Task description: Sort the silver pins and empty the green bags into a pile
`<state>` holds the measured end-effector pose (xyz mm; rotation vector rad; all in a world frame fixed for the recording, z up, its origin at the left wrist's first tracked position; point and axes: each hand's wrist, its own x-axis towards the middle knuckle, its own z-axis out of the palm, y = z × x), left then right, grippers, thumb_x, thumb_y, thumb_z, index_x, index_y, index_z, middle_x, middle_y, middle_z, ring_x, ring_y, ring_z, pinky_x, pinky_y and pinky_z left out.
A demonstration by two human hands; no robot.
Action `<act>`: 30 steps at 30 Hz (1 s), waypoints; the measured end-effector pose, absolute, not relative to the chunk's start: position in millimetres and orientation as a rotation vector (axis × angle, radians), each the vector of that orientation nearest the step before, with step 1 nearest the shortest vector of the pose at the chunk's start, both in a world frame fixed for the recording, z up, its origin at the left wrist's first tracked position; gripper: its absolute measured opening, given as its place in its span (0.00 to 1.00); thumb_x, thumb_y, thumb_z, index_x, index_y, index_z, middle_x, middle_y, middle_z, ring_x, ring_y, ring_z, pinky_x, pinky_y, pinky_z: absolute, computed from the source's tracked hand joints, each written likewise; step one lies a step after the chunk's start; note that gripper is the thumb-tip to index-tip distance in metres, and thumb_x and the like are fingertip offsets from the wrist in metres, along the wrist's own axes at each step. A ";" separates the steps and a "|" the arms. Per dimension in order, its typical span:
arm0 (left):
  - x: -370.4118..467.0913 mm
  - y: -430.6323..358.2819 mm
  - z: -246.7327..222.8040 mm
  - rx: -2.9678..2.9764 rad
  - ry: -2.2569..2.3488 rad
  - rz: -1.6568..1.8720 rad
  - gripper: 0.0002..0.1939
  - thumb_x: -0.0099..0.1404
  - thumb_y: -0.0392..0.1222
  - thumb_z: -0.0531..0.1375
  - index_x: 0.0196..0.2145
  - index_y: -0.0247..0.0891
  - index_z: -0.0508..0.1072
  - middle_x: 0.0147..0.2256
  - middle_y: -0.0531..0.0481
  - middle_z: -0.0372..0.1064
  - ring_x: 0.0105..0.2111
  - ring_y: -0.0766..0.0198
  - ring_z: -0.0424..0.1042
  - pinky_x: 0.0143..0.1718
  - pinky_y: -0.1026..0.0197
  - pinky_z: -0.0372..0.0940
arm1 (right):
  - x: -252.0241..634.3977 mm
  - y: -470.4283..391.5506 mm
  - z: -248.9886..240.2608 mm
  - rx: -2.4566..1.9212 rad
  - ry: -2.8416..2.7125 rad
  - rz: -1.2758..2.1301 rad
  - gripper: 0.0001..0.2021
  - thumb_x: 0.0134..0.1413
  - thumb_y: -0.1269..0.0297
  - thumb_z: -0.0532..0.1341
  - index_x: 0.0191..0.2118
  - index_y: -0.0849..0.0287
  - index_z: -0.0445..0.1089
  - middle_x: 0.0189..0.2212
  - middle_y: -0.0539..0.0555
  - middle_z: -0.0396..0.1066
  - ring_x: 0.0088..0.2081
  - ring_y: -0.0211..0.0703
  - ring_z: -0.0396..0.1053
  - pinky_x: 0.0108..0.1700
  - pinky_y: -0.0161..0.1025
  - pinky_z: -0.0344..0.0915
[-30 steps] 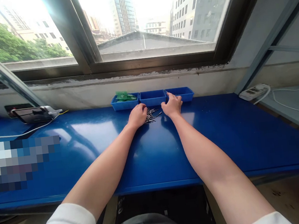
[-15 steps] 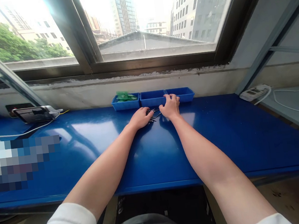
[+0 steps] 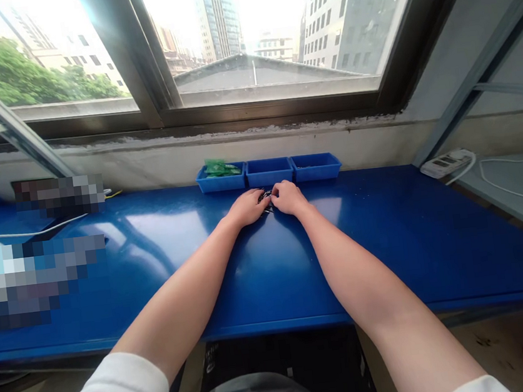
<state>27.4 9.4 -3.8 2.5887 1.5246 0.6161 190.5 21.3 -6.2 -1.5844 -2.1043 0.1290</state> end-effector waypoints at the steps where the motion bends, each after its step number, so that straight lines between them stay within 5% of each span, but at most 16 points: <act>1: 27.4 8.8 -3.2 2.588 1.525 0.617 0.23 0.67 0.53 0.44 0.47 0.37 0.70 0.48 0.42 0.69 0.48 0.55 0.67 0.47 0.58 0.61 | 190.5 21.4 -6.1 -1.582 -2.108 0.128 0.07 0.49 0.65 0.57 0.32 0.59 0.71 0.34 0.55 0.68 0.35 0.41 0.66 0.41 0.36 0.61; 8: 28.2 6.1 0.1 2.569 1.545 0.596 0.23 0.67 0.53 0.44 0.47 0.37 0.70 0.48 0.43 0.69 0.48 0.56 0.67 0.47 0.59 0.61 | 189.1 19.3 -2.7 -1.627 -2.100 0.145 0.08 0.51 0.64 0.57 0.35 0.60 0.71 0.37 0.56 0.69 0.38 0.42 0.67 0.44 0.37 0.61; 15: 28.4 7.8 -2.1 2.550 1.554 0.604 0.24 0.67 0.53 0.44 0.48 0.38 0.69 0.49 0.43 0.68 0.49 0.55 0.66 0.49 0.58 0.60 | 186.1 10.9 10.6 -1.990 -1.968 -0.023 0.17 0.50 0.55 0.57 0.40 0.63 0.67 0.39 0.64 0.71 0.43 0.56 0.69 0.46 0.50 0.60; 30: 28.2 5.8 -0.3 2.541 1.561 0.601 0.22 0.67 0.54 0.45 0.45 0.38 0.71 0.48 0.43 0.68 0.47 0.55 0.67 0.47 0.58 0.62 | 182.9 4.8 9.9 -1.924 -2.106 0.080 0.13 0.58 0.59 0.51 0.42 0.57 0.68 0.37 0.63 0.72 0.39 0.57 0.71 0.38 0.46 0.63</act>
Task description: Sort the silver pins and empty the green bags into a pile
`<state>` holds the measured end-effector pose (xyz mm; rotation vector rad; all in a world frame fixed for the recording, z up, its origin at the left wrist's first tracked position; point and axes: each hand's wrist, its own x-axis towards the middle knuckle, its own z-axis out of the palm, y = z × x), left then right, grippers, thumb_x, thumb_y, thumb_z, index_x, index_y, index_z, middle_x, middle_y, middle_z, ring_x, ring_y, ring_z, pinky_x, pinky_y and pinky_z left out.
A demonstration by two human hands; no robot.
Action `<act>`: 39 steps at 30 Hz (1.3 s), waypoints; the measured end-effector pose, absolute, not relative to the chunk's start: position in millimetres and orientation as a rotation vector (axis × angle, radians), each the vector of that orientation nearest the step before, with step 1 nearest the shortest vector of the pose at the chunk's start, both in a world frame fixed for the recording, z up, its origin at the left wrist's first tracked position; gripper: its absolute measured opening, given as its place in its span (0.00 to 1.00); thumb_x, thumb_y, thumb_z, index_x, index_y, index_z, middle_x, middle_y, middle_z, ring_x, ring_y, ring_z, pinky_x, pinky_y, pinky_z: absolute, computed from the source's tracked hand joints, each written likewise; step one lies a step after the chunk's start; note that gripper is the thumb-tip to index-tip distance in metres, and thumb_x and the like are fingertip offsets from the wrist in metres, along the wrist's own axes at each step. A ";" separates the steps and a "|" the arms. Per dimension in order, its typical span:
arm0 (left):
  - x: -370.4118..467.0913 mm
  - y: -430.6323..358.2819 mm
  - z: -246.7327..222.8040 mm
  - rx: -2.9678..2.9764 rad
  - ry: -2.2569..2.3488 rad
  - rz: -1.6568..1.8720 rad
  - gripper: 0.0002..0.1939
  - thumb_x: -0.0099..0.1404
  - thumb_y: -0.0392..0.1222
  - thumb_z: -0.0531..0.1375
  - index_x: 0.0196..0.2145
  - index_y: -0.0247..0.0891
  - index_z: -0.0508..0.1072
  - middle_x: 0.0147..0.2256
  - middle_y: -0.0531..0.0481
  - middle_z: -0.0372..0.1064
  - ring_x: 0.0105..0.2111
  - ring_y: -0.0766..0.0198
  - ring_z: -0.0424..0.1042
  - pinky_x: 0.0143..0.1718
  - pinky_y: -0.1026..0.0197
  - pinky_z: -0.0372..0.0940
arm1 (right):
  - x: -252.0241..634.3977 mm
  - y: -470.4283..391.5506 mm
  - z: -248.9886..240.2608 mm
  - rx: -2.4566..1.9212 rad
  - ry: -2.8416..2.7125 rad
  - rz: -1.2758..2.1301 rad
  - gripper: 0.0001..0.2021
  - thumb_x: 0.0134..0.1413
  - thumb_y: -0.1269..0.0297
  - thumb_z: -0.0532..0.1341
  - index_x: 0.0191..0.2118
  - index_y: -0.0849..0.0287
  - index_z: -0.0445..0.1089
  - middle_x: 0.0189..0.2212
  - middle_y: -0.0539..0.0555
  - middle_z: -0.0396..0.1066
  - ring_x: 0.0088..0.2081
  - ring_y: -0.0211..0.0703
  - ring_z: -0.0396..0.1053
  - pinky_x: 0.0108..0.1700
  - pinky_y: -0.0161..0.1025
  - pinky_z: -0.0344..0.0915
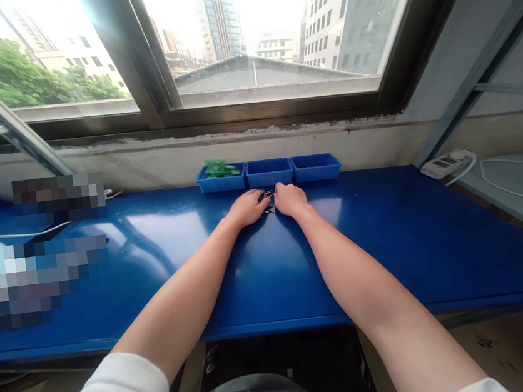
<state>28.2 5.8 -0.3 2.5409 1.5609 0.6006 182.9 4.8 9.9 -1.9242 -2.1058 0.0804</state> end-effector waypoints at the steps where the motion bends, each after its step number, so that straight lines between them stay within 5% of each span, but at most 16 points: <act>1: 28.2 6.0 -0.6 2.544 1.561 0.602 0.22 0.67 0.54 0.45 0.45 0.38 0.71 0.48 0.43 0.69 0.47 0.55 0.67 0.46 0.58 0.62 | 183.0 4.7 10.1 -1.921 -2.113 0.082 0.13 0.58 0.59 0.51 0.43 0.57 0.68 0.37 0.64 0.72 0.39 0.57 0.71 0.38 0.47 0.63; 11: 28.2 5.0 1.2 2.518 1.573 0.640 0.22 0.67 0.54 0.46 0.48 0.38 0.69 0.48 0.42 0.68 0.48 0.54 0.67 0.46 0.57 0.62 | 185.8 12.4 3.4 -1.678 -1.921 0.144 0.12 0.59 0.64 0.50 0.41 0.57 0.69 0.36 0.59 0.74 0.40 0.51 0.71 0.42 0.42 0.63; 17: 29.7 0.2 7.2 2.495 1.569 0.807 0.21 0.66 0.51 0.50 0.50 0.38 0.68 0.49 0.43 0.68 0.49 0.56 0.66 0.50 0.58 0.60 | 184.6 14.1 4.7 -1.367 -1.682 0.406 0.10 0.56 0.59 0.54 0.33 0.59 0.68 0.28 0.53 0.74 0.31 0.42 0.72 0.39 0.38 0.66; 27: 30.2 1.3 9.8 2.579 1.482 0.920 0.15 0.67 0.43 0.48 0.36 0.39 0.73 0.37 0.46 0.71 0.39 0.60 0.69 0.42 0.60 0.62 | 180.6 12.9 5.3 -1.256 -1.593 0.603 0.17 0.51 0.46 0.56 0.26 0.57 0.64 0.22 0.51 0.72 0.22 0.39 0.67 0.30 0.37 0.66; 39: 28.6 3.1 8.1 2.532 1.611 0.869 0.15 0.68 0.44 0.47 0.36 0.39 0.72 0.39 0.46 0.70 0.41 0.59 0.69 0.42 0.59 0.62 | 180.4 9.9 6.5 -1.167 -1.624 0.532 0.12 0.48 0.55 0.59 0.30 0.58 0.71 0.28 0.52 0.74 0.32 0.42 0.72 0.38 0.37 0.67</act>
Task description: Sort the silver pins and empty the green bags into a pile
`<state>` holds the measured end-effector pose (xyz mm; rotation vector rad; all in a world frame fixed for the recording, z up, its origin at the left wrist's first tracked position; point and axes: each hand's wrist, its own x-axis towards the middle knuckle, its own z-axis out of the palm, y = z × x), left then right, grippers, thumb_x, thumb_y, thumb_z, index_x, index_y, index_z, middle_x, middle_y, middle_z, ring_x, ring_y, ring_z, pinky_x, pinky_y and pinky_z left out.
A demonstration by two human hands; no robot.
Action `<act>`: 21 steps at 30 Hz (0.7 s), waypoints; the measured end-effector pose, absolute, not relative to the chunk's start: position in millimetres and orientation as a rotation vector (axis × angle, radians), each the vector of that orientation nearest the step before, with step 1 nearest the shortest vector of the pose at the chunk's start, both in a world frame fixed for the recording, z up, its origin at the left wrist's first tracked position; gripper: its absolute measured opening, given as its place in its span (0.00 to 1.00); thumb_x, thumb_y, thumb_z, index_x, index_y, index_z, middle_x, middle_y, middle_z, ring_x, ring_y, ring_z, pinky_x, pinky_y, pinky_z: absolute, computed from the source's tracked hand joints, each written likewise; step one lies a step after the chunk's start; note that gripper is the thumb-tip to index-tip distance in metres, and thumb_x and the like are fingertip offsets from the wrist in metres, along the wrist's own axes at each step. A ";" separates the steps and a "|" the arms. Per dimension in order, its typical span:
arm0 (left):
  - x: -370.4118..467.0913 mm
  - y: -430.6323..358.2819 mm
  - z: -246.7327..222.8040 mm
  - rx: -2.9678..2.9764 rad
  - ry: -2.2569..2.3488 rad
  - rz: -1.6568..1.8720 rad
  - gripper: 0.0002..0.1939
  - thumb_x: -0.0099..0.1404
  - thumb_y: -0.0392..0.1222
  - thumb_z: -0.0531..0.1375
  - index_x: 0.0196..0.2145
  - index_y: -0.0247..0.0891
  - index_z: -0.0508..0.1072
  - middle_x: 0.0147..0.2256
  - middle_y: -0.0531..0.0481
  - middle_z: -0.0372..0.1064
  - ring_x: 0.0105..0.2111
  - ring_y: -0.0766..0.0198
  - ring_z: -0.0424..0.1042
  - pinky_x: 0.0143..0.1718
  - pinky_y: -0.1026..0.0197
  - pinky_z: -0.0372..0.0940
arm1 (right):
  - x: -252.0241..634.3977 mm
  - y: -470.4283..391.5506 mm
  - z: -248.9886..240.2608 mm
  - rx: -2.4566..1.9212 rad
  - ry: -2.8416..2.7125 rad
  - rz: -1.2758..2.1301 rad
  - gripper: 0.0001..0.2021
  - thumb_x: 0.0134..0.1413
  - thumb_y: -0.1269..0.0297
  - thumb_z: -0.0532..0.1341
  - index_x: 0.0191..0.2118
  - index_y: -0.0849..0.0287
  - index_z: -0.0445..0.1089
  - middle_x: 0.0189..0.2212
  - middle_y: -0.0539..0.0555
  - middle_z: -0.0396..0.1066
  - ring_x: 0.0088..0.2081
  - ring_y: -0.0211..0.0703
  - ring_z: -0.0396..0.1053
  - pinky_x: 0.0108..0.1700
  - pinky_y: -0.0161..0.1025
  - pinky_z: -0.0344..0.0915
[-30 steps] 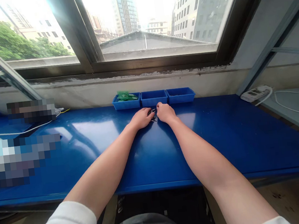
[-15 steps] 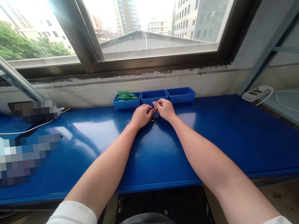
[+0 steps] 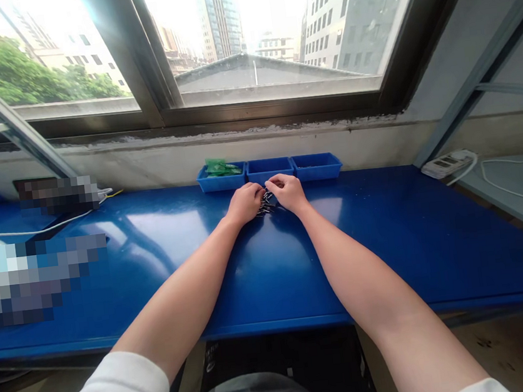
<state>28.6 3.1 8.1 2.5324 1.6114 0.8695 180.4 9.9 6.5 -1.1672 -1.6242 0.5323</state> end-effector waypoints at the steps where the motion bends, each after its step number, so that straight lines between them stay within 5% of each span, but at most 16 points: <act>1: 28.4 3.4 7.8 2.521 1.622 0.870 0.14 0.68 0.45 0.48 0.38 0.40 0.72 0.40 0.45 0.70 0.42 0.58 0.69 0.43 0.59 0.62 | 180.8 9.7 7.1 -1.178 -1.621 0.523 0.12 0.48 0.56 0.58 0.30 0.59 0.71 0.29 0.52 0.74 0.33 0.42 0.72 0.38 0.37 0.67; 12: 25.1 6.8 3.2 2.291 1.774 0.821 0.20 0.66 0.52 0.50 0.48 0.37 0.66 0.48 0.41 0.68 0.48 0.55 0.67 0.48 0.58 0.60 | 204.1 18.6 7.1 -1.659 -1.562 0.032 0.27 0.48 0.64 0.56 0.56 0.60 0.60 0.49 0.60 0.68 0.53 0.54 0.57 0.54 0.51 0.56; 21: 24.9 8.5 0.8 2.298 1.767 0.789 0.20 0.66 0.52 0.49 0.48 0.37 0.67 0.47 0.41 0.67 0.48 0.54 0.67 0.47 0.58 0.60 | 206.0 17.9 8.5 -1.858 -1.656 0.004 0.33 0.47 0.59 0.57 0.61 0.58 0.52 0.56 0.61 0.60 0.52 0.60 0.51 0.50 0.56 0.53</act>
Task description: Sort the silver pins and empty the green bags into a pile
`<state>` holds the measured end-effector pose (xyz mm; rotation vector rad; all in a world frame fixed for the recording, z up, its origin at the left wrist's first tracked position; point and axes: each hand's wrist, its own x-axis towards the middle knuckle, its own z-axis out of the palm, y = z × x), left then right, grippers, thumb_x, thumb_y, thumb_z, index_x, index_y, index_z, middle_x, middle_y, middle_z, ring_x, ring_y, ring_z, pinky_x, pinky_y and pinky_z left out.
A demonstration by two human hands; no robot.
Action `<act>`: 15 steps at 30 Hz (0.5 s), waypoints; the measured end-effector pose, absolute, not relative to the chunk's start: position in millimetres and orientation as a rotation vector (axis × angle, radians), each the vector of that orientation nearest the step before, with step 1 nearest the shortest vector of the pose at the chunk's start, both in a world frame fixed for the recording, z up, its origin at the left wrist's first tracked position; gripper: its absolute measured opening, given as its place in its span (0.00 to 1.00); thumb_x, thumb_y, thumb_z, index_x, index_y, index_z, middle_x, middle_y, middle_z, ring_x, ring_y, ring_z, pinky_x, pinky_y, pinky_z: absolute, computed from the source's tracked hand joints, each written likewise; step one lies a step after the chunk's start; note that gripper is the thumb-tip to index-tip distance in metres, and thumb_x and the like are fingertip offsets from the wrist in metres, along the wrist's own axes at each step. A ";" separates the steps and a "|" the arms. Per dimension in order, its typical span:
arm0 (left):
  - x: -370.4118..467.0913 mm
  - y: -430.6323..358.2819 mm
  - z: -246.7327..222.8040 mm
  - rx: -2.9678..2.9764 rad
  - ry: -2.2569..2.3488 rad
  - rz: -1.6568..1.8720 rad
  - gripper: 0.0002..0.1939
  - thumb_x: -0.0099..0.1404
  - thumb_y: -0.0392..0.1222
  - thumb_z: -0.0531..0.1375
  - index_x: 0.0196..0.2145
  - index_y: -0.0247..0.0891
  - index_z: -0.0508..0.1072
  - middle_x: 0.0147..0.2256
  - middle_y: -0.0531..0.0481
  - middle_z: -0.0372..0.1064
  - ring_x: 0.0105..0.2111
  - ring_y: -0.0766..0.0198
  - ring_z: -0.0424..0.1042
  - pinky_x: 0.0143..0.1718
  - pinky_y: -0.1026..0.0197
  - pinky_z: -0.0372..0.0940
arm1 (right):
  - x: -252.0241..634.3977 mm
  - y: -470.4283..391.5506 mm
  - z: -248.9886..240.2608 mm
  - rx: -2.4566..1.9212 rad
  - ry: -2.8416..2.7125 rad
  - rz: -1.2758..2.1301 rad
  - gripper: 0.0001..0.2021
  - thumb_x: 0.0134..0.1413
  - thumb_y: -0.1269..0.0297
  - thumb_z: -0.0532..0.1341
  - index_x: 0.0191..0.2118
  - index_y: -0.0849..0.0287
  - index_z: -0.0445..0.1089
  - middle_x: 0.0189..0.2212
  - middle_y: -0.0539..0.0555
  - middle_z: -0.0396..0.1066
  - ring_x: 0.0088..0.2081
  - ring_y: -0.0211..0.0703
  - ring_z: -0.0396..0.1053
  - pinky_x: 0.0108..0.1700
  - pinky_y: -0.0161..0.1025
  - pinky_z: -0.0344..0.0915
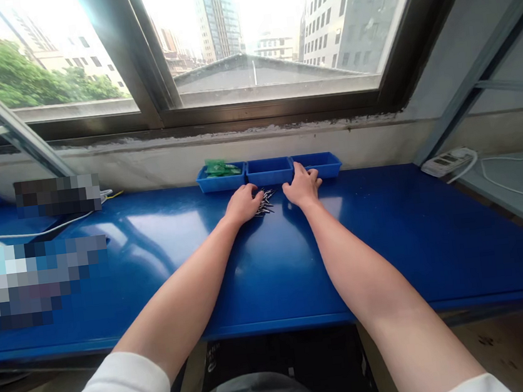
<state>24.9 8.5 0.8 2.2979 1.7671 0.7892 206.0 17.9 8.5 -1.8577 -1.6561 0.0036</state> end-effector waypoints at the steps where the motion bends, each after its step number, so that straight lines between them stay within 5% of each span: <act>1: 24.8 8.9 0.3 2.301 1.764 0.786 0.20 0.66 0.52 0.49 0.48 0.37 0.67 0.47 0.41 0.67 0.48 0.54 0.67 0.47 0.58 0.60 | 206.7 18.7 7.7 -1.870 -1.667 0.004 0.34 0.47 0.59 0.57 0.61 0.57 0.51 0.58 0.60 0.57 0.52 0.60 0.51 0.50 0.56 0.53; 9: 25.2 6.9 0.8 2.344 1.744 0.675 0.23 0.65 0.56 0.49 0.48 0.38 0.67 0.47 0.42 0.67 0.47 0.53 0.67 0.47 0.57 0.61 | 207.4 24.5 -1.1 -1.872 -1.710 -0.018 0.37 0.45 0.58 0.59 0.63 0.57 0.50 0.66 0.59 0.39 0.55 0.64 0.48 0.51 0.59 0.53; 15: 25.9 3.4 3.9 2.434 1.706 0.607 0.24 0.65 0.56 0.48 0.48 0.37 0.69 0.47 0.41 0.68 0.47 0.52 0.67 0.46 0.57 0.62 | 198.7 22.4 -2.6 -1.627 -1.727 -0.139 0.30 0.46 0.62 0.59 0.57 0.62 0.60 0.61 0.65 0.51 0.56 0.64 0.50 0.52 0.59 0.55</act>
